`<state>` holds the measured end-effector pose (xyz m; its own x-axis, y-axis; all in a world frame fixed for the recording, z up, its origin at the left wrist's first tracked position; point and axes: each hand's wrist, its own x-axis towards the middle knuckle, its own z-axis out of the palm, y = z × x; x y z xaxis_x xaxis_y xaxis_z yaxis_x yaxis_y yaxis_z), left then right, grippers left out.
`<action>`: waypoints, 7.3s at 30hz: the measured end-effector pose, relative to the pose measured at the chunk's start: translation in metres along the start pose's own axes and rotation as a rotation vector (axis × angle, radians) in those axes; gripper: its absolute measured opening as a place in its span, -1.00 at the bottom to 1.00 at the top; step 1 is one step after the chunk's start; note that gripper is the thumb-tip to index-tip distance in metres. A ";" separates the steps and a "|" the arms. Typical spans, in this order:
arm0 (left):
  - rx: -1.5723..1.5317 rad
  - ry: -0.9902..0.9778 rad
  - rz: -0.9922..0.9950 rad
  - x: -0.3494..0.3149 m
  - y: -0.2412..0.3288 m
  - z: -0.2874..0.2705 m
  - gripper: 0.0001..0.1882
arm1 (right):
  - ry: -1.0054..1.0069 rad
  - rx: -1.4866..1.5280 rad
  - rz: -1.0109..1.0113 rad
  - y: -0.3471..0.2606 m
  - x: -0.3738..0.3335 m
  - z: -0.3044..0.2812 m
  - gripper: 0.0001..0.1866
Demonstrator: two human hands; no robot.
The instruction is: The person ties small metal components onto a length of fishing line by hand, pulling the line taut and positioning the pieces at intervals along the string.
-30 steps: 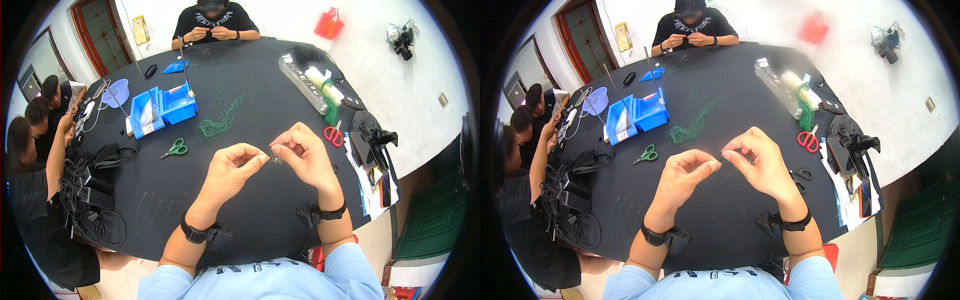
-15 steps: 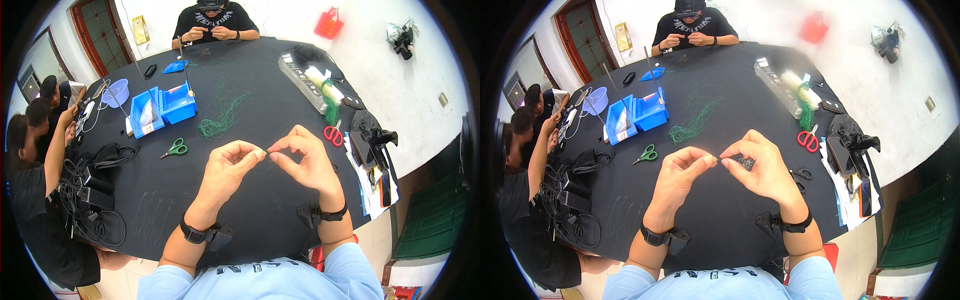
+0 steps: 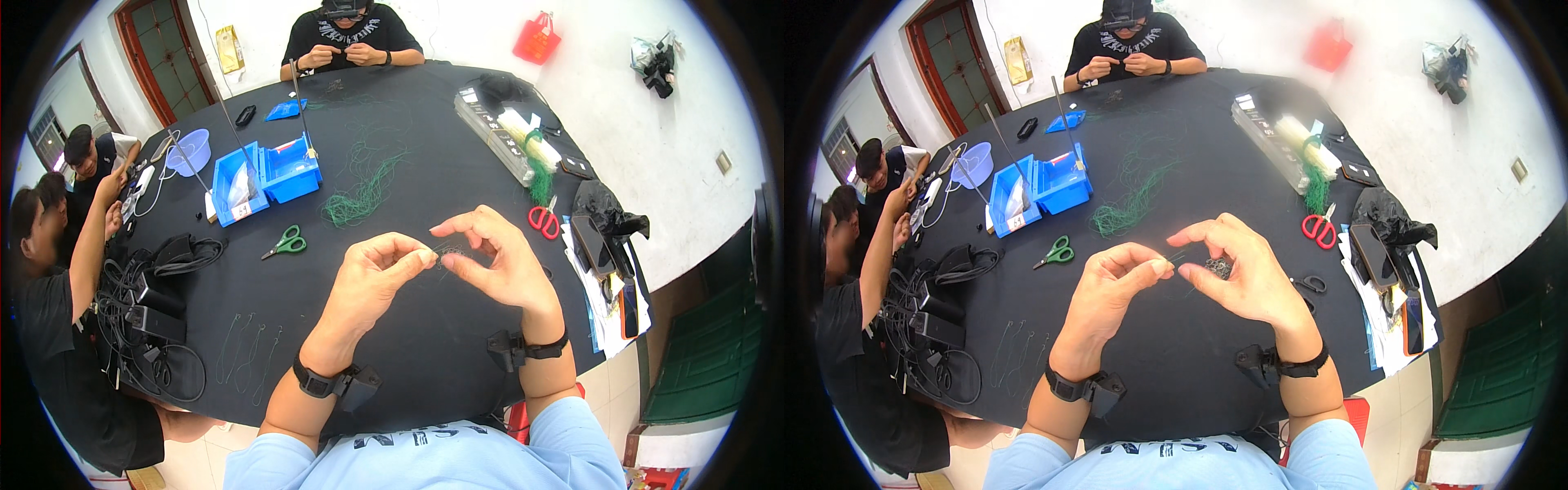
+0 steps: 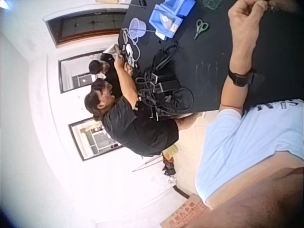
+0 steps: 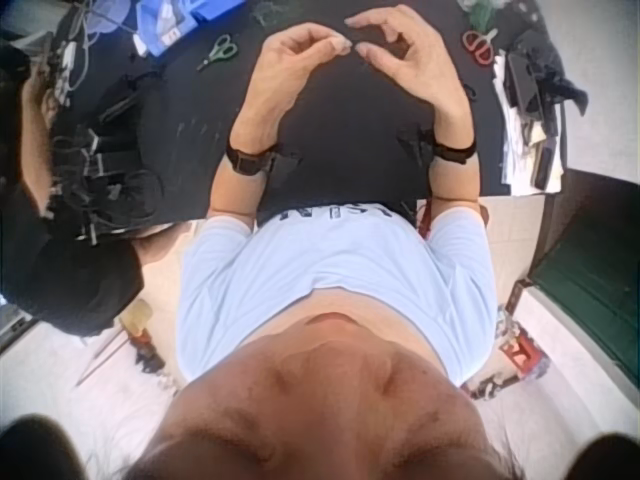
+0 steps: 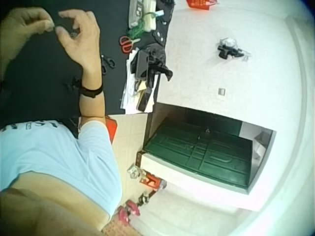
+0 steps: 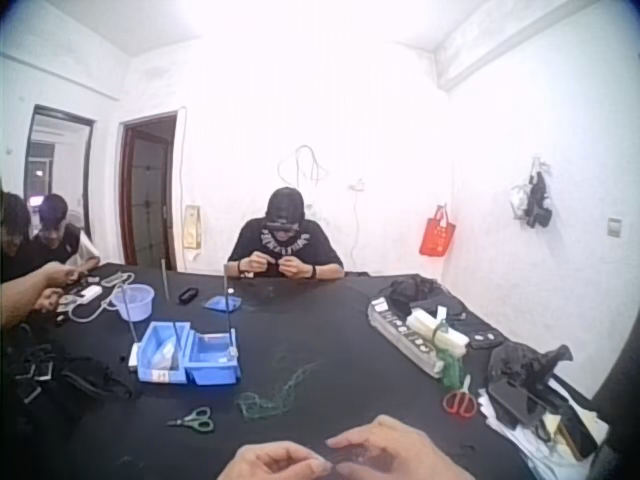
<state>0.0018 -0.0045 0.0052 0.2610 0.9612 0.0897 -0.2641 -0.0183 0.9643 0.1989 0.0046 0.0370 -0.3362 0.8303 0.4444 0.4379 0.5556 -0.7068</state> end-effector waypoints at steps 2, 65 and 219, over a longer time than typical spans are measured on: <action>-0.004 0.004 0.000 0.000 0.001 0.000 -0.89 | -0.027 0.040 -0.035 -0.001 0.000 0.000 -0.82; 0.554 0.166 0.439 0.006 -0.005 -0.004 -0.98 | -0.066 -0.086 -0.215 -0.003 -0.003 0.013 -0.89; 0.623 0.233 0.601 0.002 -0.006 0.008 -0.98 | -0.161 0.170 -0.069 0.018 0.000 0.024 -0.94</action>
<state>0.0111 -0.0050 0.0019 0.0284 0.7716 0.6355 0.2746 -0.6173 0.7373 0.1866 0.0139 0.0114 -0.4947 0.7656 0.4112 0.2673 0.5843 -0.7663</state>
